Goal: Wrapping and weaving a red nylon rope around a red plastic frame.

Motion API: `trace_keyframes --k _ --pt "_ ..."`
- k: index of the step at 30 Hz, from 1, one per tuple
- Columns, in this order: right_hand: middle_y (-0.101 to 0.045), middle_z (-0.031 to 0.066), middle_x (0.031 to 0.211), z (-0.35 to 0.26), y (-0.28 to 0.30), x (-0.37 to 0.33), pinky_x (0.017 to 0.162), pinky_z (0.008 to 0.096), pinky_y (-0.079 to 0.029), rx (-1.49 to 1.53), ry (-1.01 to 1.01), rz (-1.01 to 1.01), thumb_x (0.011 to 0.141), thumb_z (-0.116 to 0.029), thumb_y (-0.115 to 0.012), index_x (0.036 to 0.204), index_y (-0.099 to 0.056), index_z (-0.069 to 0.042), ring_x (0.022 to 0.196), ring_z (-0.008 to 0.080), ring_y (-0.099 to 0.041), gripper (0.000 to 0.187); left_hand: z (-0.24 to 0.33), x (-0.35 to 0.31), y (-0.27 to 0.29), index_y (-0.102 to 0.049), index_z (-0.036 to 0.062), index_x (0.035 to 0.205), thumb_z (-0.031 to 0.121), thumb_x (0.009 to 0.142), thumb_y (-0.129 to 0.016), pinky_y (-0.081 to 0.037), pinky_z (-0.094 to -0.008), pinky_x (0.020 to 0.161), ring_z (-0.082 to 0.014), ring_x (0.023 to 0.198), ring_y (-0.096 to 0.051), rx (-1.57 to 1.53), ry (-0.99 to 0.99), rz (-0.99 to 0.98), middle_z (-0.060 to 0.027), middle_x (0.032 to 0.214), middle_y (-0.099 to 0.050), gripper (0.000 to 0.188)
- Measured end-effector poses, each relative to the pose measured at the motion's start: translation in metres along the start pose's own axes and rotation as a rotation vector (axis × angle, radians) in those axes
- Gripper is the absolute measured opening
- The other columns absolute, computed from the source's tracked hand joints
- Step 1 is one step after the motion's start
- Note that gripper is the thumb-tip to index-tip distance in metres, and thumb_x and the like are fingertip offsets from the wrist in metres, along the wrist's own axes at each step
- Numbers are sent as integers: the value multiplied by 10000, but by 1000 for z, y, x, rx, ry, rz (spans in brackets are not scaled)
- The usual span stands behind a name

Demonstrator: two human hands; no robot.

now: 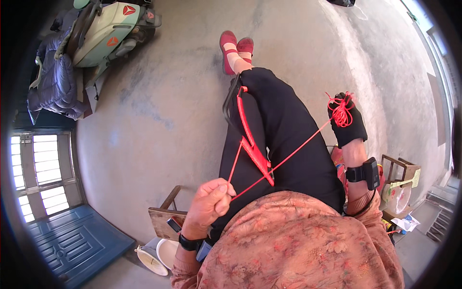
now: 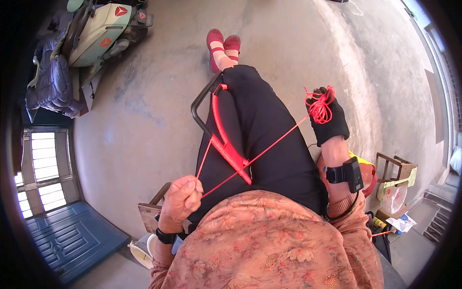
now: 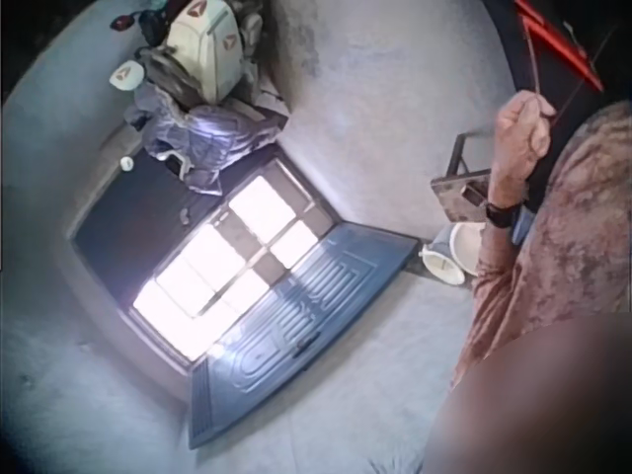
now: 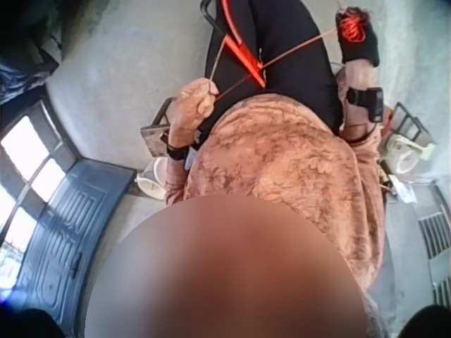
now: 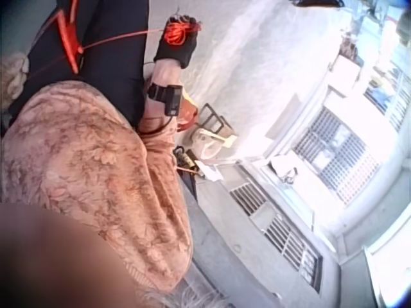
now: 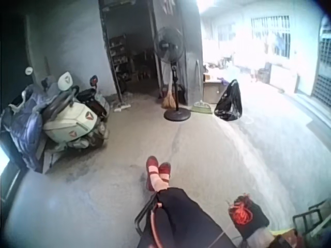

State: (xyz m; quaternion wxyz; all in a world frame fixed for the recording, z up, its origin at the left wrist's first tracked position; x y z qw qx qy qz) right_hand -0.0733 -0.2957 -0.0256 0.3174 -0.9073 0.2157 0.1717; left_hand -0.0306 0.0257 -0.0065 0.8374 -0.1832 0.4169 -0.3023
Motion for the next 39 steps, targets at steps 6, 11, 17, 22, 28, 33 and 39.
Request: trace_keyframes --k 6,11,17,22,28,33,39 --pt "-643 54 895 -28 27 28 746 260 -487 -115 142 82 940 -192 -537 1239 -540 -45 844 131 -610 333 71 23 -56 -576 -12 1133 213 967 -521 -512 -248 623 -184 934 -593 -35 -494 -262 -168 1147 -561 285" --pt "-636 137 1075 -11 -56 31 829 315 -493 -999 562 -23 850 -70 -570 1261 -538 -79 968 214 -636 412 67 73 -20 -525 28 1262 114 954 -526 -547 -293 754 -172 1054 -587 221 -473 71 -120 1256 -558 319" --pt "-628 162 1009 15 -128 22 771 401 -500 -1445 551 -279 807 -76 -604 1143 -576 -71 920 358 -610 337 27 107 -11 -545 32 1233 45 934 -549 -543 -258 677 -115 913 -619 97 -289 72 -51 1098 -644 299" --pt "-614 175 1038 18 -130 21 784 401 -497 -1133 519 -318 783 -113 -652 1183 -547 -82 923 349 -612 415 32 106 -6 -583 51 1162 79 937 -551 -502 -229 607 -111 875 -618 109 -325 119 -52 1099 -641 228" --pt "-569 179 1182 -32 -140 4 948 397 -429 -1174 783 -194 710 -201 -740 1249 -500 -70 1134 337 -525 604 80 46 0 -517 71 1117 217 954 -501 -464 -280 610 -139 912 -607 -228 -334 17 -60 1002 -618 219" --pt "-567 151 1209 -16 -178 -6 1004 395 -386 -1405 1127 -281 686 -222 -754 1163 -566 -61 1206 308 -475 537 124 -46 -83 -436 74 874 186 953 -515 -385 -252 483 -97 555 -473 -62 -670 -375 -35 717 -509 158" --pt "-647 100 947 -22 -164 -30 806 345 -470 -994 619 -791 773 -139 -714 866 -643 -26 920 221 -603 163 168 -104 -20 -477 77 850 170 944 -564 -411 -221 511 -100 657 -517 32 -953 -34 -70 848 -568 158"
Point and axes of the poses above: each hand's wrist, its own x-axis towards the middle knuckle, its own y-axis out of the back of the hand, z = x × y, the point moved 6 cm from there along x, towards the middle knuckle
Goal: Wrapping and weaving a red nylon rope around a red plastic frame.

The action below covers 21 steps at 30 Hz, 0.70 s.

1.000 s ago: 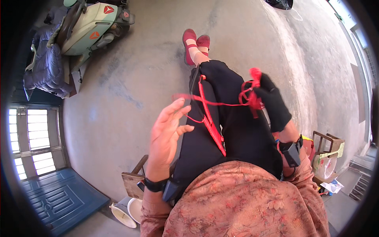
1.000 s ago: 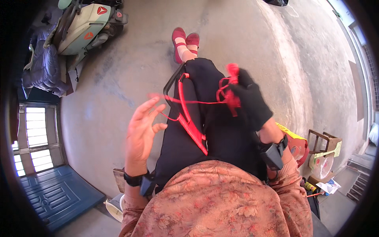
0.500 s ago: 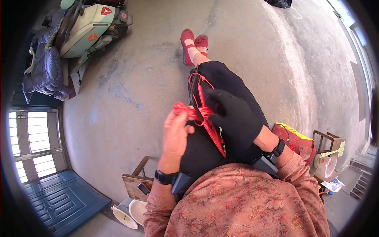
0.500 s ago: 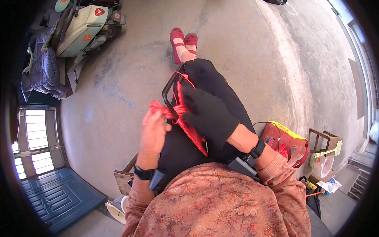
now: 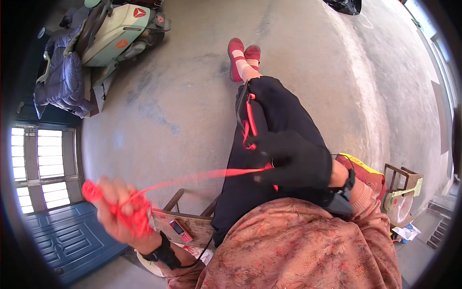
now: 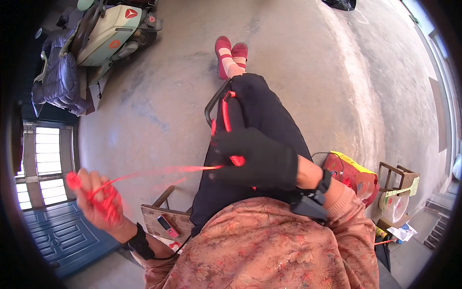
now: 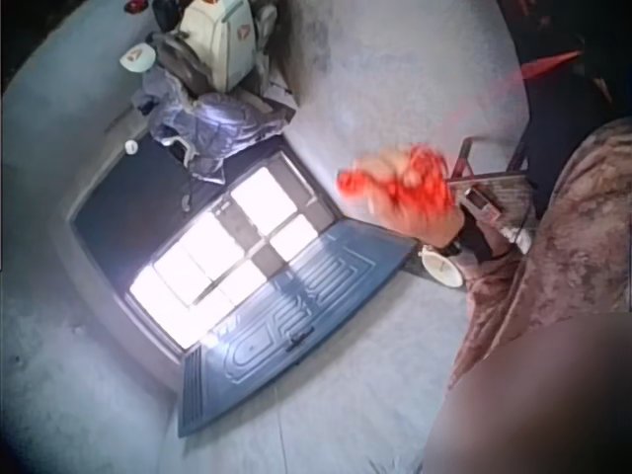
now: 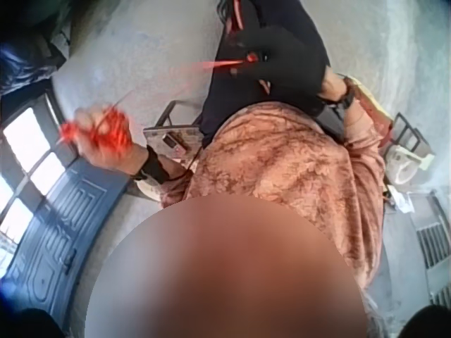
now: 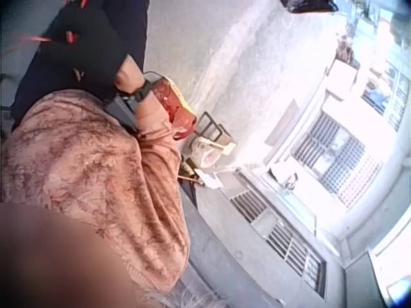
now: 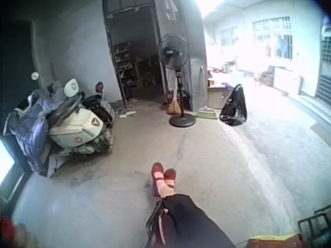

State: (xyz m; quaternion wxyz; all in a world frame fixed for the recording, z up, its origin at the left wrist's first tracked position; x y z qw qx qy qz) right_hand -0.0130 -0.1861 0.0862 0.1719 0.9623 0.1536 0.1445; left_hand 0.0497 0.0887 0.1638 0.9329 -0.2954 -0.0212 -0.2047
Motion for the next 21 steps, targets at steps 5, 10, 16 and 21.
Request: trace_keyframes --k 5,10,16,21 --pt "-669 68 817 12 -2 -49 679 269 -479 674 -247 -10 870 -26 -609 859 -640 19 730 127 -607 56 -103 7 40 -543 67 1075 47 887 -584 -479 -273 618 -101 775 -565 430 251 232 -43 946 -563 194" --pt "-667 88 820 -2 -9 -74 679 278 -496 962 -429 36 873 0 -591 921 -655 35 722 148 -627 88 -199 9 -8 -601 37 946 69 798 -690 -459 -250 580 -63 605 -529 693 504 6 6 691 -582 175" --pt "-666 90 863 -7 -11 -97 660 277 -506 934 -313 38 855 38 -599 1017 -651 25 696 146 -624 171 -223 9 -19 -564 24 949 68 750 -747 -416 -214 540 -33 596 -500 1057 386 20 32 640 -537 274" --pt "-665 74 830 -19 51 -38 642 322 -495 -173 -298 463 833 -87 -625 927 -658 -12 743 191 -652 125 -202 15 5 -536 9 1121 44 843 -646 -530 -261 727 -116 819 -612 478 423 157 -74 997 -614 301"
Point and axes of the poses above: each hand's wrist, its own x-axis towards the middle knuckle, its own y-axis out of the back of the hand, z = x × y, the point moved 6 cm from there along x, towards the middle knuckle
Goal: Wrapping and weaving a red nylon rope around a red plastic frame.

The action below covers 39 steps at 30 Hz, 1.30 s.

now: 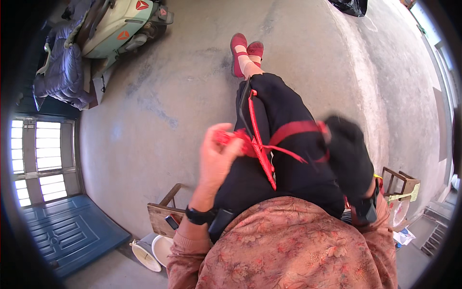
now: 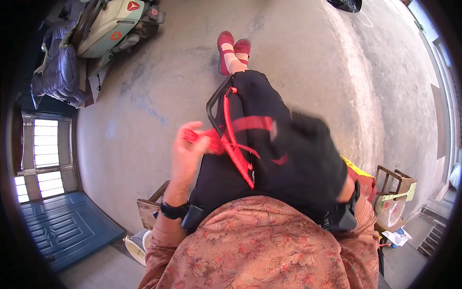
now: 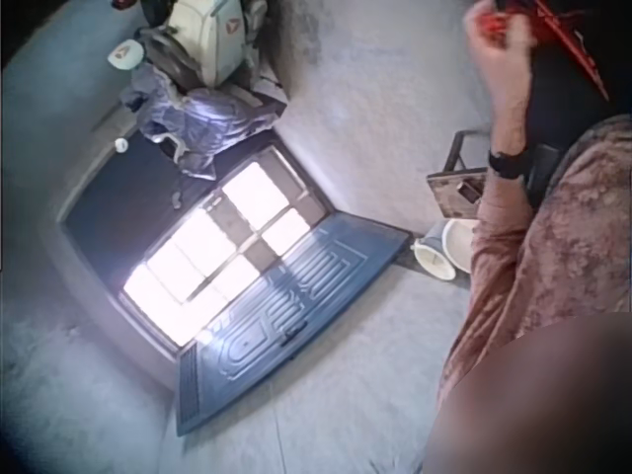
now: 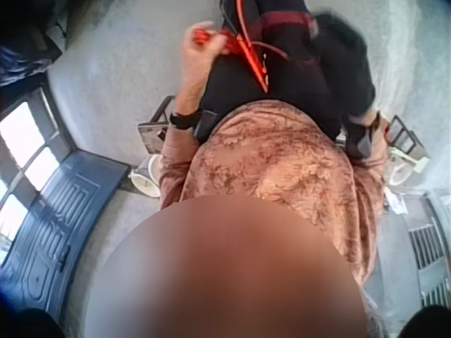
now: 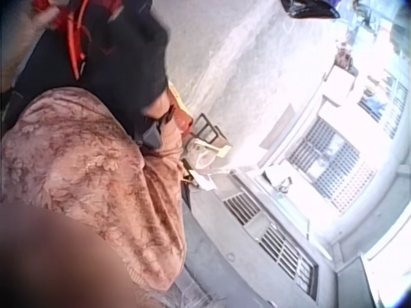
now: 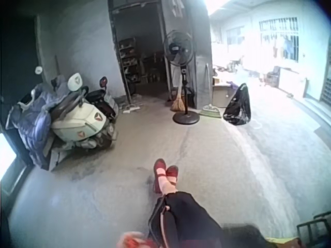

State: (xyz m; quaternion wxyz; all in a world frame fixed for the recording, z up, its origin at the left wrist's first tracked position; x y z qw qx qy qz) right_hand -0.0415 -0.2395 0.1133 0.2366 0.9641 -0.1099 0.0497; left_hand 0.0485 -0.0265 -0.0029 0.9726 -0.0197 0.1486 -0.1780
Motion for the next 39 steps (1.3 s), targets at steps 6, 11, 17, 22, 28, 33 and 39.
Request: trace_keyframes --k 6,11,17,22,28,33,39 --pt "-640 118 876 73 -45 31 720 371 -505 -243 81 -17 825 -134 -634 1013 -653 -84 805 267 -650 195 32 10 27 -558 2 1117 58 891 -568 -545 -322 777 -194 924 -645 204 -330 128 -124 1059 -627 233" --pt "-641 126 898 89 -106 26 732 361 -509 -220 -12 -227 802 -124 -642 1064 -640 -101 823 298 -641 263 3 14 -19 -625 31 989 100 805 -634 -490 -399 687 -335 779 -624 1118 -414 -115 -166 858 -626 197" --pt "-650 116 914 105 -102 27 724 329 -507 149 -180 -138 817 -76 -618 1147 -592 -80 794 229 -635 330 3 17 -7 -632 8 1048 126 821 -652 -497 -391 671 -303 805 -646 994 -361 -122 -150 929 -662 257" --pt "-659 140 1022 111 -80 25 753 318 -507 294 -405 25 846 -87 -599 1239 -537 -65 844 199 -635 398 81 -10 35 -644 8 1052 67 898 -617 -474 -216 571 -61 712 -594 132 -453 443 -21 907 -667 168" --pt "-677 85 981 111 -54 25 746 285 -518 -34 -248 105 860 -51 -588 1192 -566 -34 840 143 -643 333 59 3 26 -627 27 1051 25 841 -665 -472 -224 551 -75 613 -588 495 -441 273 -50 811 -675 214" --pt "-672 101 938 93 -63 20 749 303 -503 -13 -298 -140 846 -136 -614 1112 -616 -44 804 208 -644 281 3 10 -2 -616 33 932 33 794 -695 -456 -262 528 -102 530 -556 671 -220 91 -79 725 -651 158" --pt "-652 53 831 93 -81 21 685 270 -485 421 -474 -156 853 -172 -642 1022 -651 -8 773 108 -595 236 -10 19 -13 -601 3 971 10 809 -662 -461 -256 544 -77 538 -546 503 -105 -27 -68 744 -646 173"
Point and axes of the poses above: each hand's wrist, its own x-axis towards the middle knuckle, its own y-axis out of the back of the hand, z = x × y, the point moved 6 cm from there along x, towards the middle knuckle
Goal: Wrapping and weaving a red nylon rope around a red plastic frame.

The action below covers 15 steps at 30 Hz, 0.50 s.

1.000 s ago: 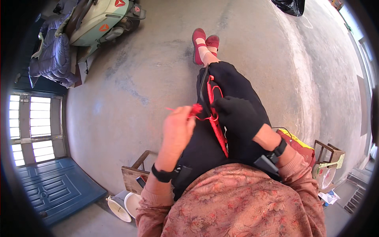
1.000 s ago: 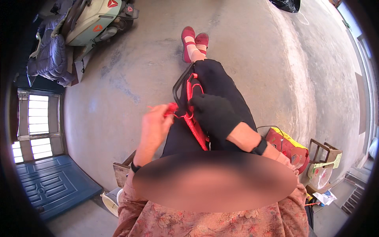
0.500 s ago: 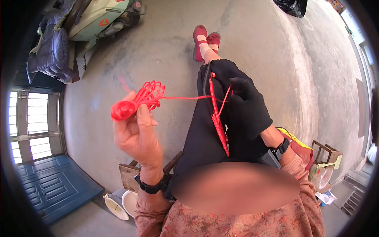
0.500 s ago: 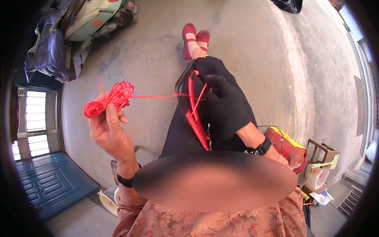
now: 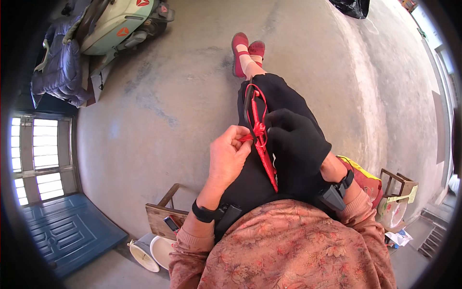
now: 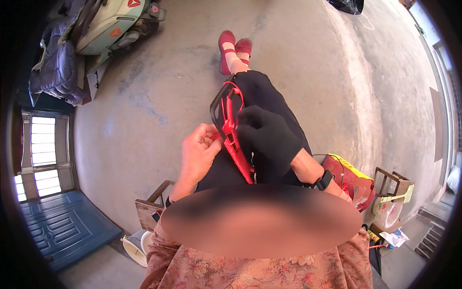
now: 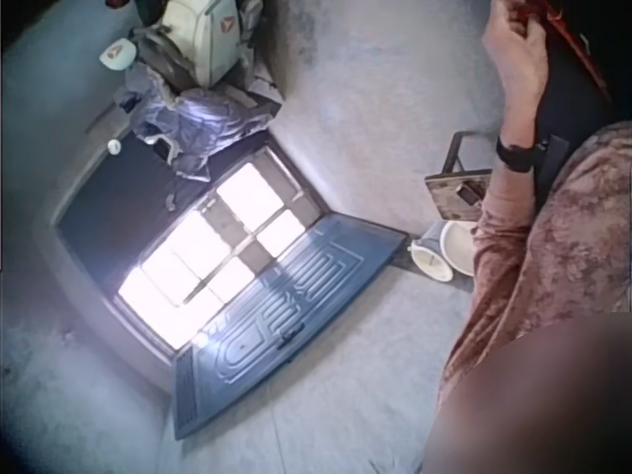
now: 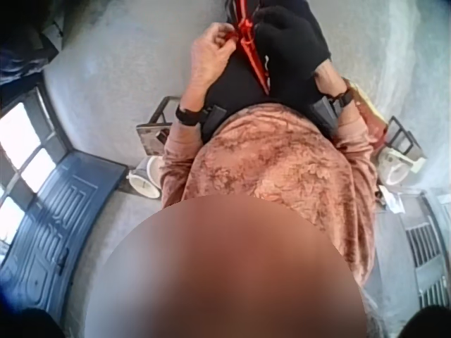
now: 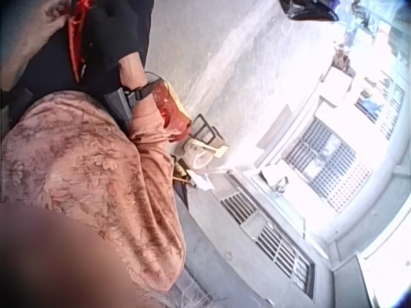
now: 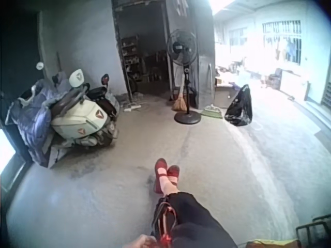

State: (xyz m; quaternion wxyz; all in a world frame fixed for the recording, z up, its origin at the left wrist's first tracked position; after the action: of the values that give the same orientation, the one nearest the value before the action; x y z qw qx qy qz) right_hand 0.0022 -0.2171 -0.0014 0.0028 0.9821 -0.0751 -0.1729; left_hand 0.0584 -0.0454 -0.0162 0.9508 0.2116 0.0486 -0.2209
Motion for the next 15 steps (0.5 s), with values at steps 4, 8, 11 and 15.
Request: trace_keyframes --k 4,8,11,15 --pt "-631 47 847 5 -9 5 680 262 -481 -48 -17 -110 849 -179 -653 1074 -632 -3 781 87 -579 286 2 -3 -11 -598 1 1041 -6 839 -627 -449 -221 543 -52 619 -556 -255 53 -159 -57 814 -640 204" --pt "-634 64 965 3 18 3 755 273 -478 268 -5 11 893 -195 -607 1175 -573 20 851 123 -590 356 16 -8 20 -586 -5 1090 40 881 -607 -465 -205 562 -74 689 -594 -178 -25 79 -66 867 -657 215" --pt "-592 144 1201 -36 26 -25 982 323 -431 1171 276 -425 955 -332 -499 1268 -486 56 1100 207 -573 499 23 -24 15 -560 -21 1117 129 913 -595 -508 -220 592 -132 778 -644 -720 137 -423 -116 961 -671 255" --pt "-623 98 1010 -37 24 -94 794 341 -511 759 200 -424 880 -240 -648 1161 -531 20 893 182 -611 400 64 -44 -19 -544 3 1139 447 891 -586 -550 -290 634 -295 1123 -569 -1308 72 -612 -211 1351 -470 510"
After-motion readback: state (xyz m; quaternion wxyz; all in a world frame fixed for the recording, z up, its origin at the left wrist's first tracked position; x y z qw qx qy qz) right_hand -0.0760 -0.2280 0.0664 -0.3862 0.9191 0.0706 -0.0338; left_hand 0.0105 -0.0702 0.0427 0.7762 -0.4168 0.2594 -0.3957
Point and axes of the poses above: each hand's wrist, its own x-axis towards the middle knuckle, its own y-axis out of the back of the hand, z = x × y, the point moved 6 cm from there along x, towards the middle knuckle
